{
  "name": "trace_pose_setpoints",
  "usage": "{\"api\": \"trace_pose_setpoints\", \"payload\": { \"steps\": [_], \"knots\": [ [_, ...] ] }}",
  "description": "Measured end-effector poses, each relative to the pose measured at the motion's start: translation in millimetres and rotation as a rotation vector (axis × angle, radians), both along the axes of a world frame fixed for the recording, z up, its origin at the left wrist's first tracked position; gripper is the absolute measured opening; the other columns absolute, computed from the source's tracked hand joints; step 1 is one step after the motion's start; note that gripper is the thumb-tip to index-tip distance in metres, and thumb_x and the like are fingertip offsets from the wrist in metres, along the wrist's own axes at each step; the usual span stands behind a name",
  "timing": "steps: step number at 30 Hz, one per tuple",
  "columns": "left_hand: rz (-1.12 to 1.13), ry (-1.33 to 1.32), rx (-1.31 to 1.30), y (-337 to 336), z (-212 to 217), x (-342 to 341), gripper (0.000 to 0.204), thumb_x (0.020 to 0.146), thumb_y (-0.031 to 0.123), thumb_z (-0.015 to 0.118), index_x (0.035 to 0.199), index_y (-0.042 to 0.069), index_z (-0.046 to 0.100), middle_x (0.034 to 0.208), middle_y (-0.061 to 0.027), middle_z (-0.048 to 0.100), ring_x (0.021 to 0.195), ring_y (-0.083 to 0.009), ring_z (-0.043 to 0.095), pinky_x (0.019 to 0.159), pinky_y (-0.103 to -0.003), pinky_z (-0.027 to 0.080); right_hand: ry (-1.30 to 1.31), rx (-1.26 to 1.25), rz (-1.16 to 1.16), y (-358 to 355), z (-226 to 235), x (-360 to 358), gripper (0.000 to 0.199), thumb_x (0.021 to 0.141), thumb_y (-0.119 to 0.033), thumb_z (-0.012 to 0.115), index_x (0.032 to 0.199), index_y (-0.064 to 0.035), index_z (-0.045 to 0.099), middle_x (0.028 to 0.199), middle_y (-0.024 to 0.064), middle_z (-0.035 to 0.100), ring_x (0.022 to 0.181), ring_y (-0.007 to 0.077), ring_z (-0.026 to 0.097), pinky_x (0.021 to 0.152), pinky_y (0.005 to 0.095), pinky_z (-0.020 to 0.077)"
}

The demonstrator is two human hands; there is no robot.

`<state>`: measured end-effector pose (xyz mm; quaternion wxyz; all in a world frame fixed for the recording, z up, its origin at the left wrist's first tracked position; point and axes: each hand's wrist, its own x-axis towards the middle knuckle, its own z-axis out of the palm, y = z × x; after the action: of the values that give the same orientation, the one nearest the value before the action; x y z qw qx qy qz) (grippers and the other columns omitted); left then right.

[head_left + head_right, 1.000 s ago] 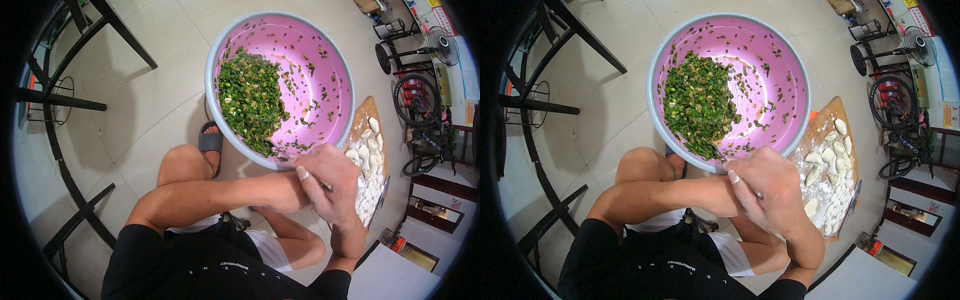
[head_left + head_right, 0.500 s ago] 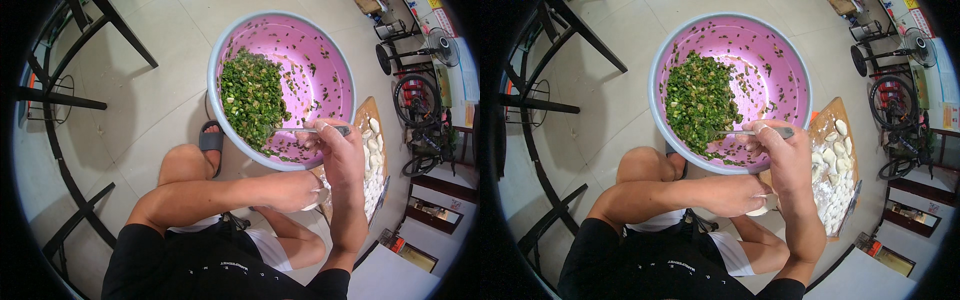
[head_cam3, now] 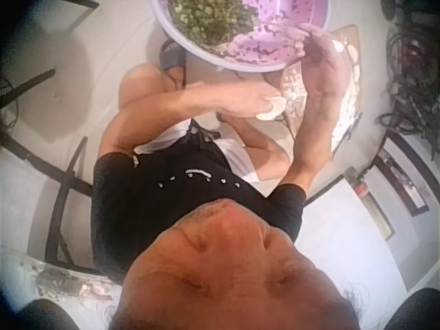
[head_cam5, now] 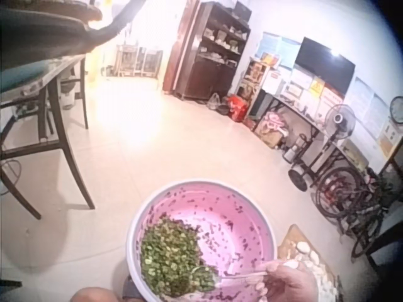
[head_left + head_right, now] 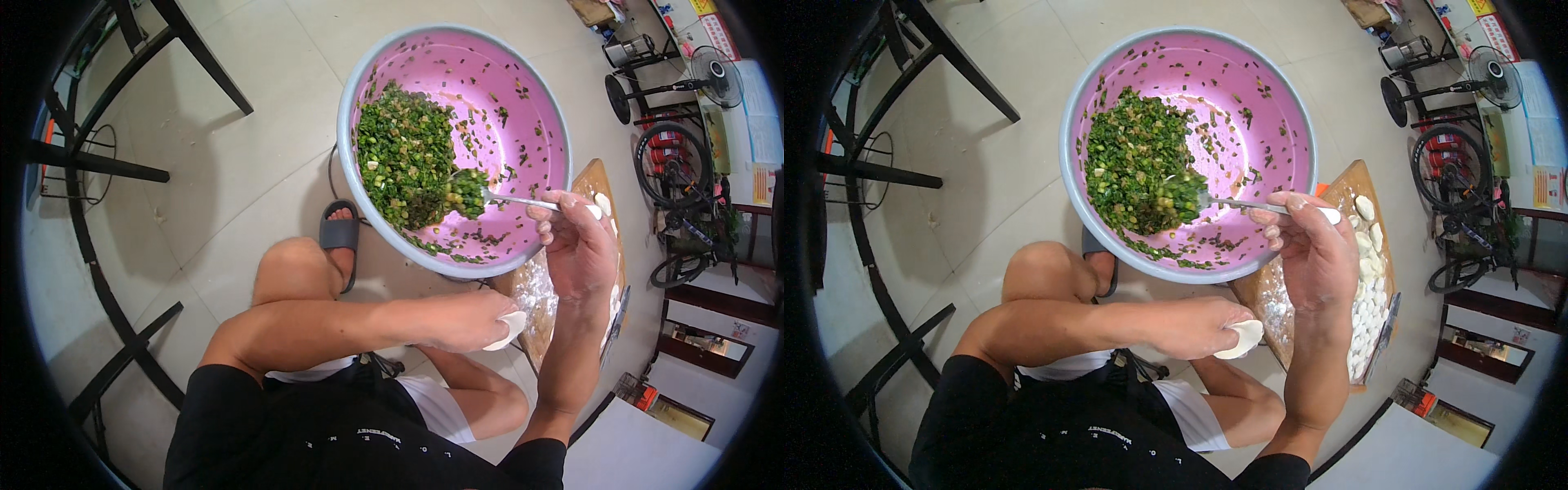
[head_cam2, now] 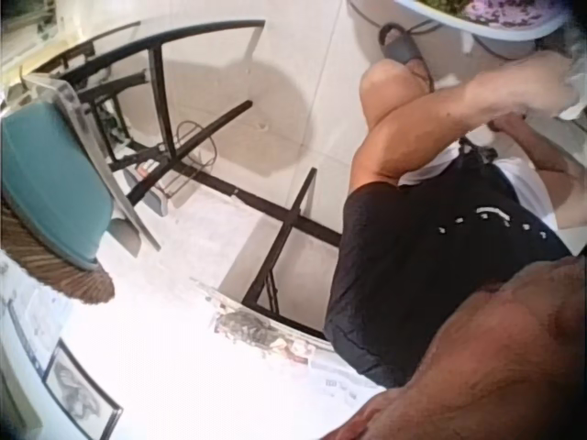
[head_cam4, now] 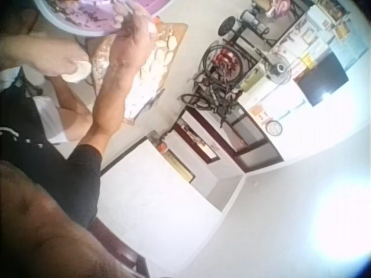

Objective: The person prepares dumplings by scooping a green vegetable filling from a pink bowl onto small circular dough wrappers. They fold and pleat the dough to seal the filling, then place the finished dumplings onto a wooden board. The person occasionally dips their fingers into a bowl of flour to prevent sticking.

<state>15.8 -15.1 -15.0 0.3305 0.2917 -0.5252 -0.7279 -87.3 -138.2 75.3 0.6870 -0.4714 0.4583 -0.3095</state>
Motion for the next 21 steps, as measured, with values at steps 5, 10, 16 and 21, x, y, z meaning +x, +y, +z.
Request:
{"api": "trace_pose_setpoints", "payload": {
  "steps": [5,10,16,21],
  "knots": [
    [-0.038,0.009,0.140,11.6,-12.4,-17.3,0.028,0.088,0.009,0.046,0.110,-0.003,0.060,0.091,-0.0154,0.064,0.081,-0.0232,0.059,0.077,-0.039,0.049,0.107,-0.074,0.008,-3.6,-0.1,-19.1,0.025,0.096,-0.013,0.059,0.105,0.0083,0.069,0.087,0.0186,0.074,0.073,0.0181,0.069,0.067,0.0270,0.0521],
    [-0.073,0.025,0.177,13.1,-12.7,-22.1,0.027,0.088,0.009,0.046,0.108,-0.003,0.061,0.090,-0.0128,0.063,0.079,-0.0205,0.058,0.074,-0.036,0.049,0.346,-0.257,0.104,-8.5,-2.6,-12.9,0.025,0.095,-0.015,0.061,0.102,0.0072,0.071,0.086,0.0157,0.075,0.076,0.0167,0.070,0.069,0.0267,0.0516],
    [-0.014,0.066,0.188,14.4,-13.9,-21.2,0.026,0.087,0.011,0.047,0.104,-0.003,0.061,0.086,-0.0124,0.062,0.077,-0.0196,0.058,0.070,-0.037,0.048,0.648,-0.535,0.305,-5.6,-10.2,11.8,0.027,0.095,-0.016,0.063,0.100,0.0082,0.072,0.087,0.0149,0.076,0.082,0.0191,0.072,0.073,0.0307,0.0551],
    [0.016,-0.010,0.090,12.5,-10.7,-17.4,0.024,0.088,0.011,0.046,0.101,-0.004,0.060,0.085,-0.0155,0.063,0.077,-0.0247,0.060,0.072,-0.040,0.050,0.705,-0.581,0.447,4.8,-9.5,9.4,0.020,0.091,-0.014,0.066,0.100,0.0028,0.075,0.088,0.0155,0.074,0.080,0.0239,0.072,0.071,0.0331,0.0547]
  ]
}}
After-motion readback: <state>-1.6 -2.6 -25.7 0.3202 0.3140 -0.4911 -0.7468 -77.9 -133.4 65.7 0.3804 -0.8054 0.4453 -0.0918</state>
